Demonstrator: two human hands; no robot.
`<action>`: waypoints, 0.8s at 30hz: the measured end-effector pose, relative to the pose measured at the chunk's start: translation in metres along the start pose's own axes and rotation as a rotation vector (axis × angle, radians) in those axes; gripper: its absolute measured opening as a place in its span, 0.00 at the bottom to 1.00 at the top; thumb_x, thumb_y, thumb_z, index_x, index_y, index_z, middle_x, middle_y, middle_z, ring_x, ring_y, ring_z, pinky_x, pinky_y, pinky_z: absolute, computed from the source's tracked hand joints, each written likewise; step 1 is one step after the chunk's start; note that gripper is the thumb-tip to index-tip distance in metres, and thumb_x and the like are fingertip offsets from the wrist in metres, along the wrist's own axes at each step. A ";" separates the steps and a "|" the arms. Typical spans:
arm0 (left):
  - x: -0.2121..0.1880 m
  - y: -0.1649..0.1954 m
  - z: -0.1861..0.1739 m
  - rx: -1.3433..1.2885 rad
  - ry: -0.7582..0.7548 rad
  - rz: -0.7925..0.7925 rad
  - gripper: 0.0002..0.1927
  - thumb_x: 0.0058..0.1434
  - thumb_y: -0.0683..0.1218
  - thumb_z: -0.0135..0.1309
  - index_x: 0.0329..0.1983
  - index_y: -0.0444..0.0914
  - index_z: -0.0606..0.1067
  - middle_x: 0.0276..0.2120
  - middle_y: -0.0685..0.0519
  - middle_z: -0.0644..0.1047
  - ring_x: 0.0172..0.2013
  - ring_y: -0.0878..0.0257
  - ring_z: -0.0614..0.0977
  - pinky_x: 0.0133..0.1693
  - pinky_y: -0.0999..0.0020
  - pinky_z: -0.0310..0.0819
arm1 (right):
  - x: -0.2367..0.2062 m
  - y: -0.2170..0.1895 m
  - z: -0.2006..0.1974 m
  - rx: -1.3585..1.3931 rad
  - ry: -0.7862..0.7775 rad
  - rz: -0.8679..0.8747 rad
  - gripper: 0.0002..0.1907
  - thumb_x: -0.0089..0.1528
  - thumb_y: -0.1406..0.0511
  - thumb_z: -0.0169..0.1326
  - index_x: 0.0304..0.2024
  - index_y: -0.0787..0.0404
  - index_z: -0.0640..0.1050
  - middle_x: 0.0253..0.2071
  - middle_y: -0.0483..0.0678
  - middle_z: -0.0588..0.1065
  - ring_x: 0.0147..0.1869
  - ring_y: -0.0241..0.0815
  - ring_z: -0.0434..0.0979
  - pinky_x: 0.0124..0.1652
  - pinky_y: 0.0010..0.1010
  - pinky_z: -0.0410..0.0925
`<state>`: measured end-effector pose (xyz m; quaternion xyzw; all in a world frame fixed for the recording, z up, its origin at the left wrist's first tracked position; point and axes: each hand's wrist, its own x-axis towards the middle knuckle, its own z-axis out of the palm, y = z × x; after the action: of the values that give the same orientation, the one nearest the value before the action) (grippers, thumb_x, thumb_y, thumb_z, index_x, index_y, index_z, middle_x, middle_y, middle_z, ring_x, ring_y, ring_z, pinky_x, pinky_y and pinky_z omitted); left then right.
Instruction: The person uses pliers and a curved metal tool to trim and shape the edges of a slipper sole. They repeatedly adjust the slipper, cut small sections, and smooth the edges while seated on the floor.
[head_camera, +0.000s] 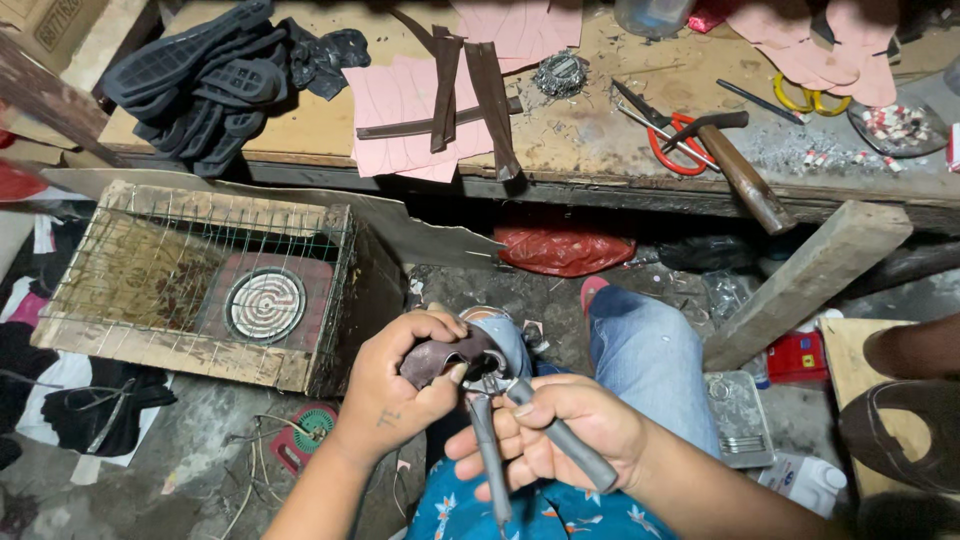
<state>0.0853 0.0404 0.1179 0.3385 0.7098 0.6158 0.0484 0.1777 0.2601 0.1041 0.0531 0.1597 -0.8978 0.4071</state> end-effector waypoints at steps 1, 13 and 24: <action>0.000 0.001 0.000 -0.007 -0.027 0.017 0.15 0.52 0.36 0.58 0.44 0.34 0.71 0.42 0.46 0.79 0.44 0.58 0.82 0.51 0.66 0.77 | -0.003 -0.001 0.002 0.013 0.004 0.013 0.27 0.62 0.69 0.46 0.62 0.76 0.66 0.60 0.72 0.72 0.61 0.65 0.77 0.59 0.59 0.74; 0.008 -0.009 0.013 0.107 0.166 -0.036 0.15 0.54 0.38 0.57 0.45 0.34 0.72 0.44 0.46 0.83 0.40 0.58 0.86 0.45 0.67 0.81 | 0.035 0.041 -0.027 -0.702 0.360 -0.440 0.17 0.67 0.67 0.51 0.59 0.60 0.68 0.23 0.44 0.65 0.20 0.33 0.62 0.20 0.24 0.59; 0.013 0.003 0.006 0.119 -0.105 -0.035 0.17 0.58 0.40 0.57 0.52 0.34 0.72 0.51 0.45 0.82 0.50 0.51 0.85 0.52 0.62 0.78 | 0.000 0.006 -0.027 -0.713 0.228 -0.188 0.19 0.67 0.66 0.52 0.55 0.77 0.76 0.38 0.48 0.72 0.35 0.32 0.68 0.38 0.23 0.65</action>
<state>0.0796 0.0524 0.1239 0.3603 0.7475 0.5528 0.0760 0.1817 0.2655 0.0774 -0.0072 0.5104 -0.8075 0.2955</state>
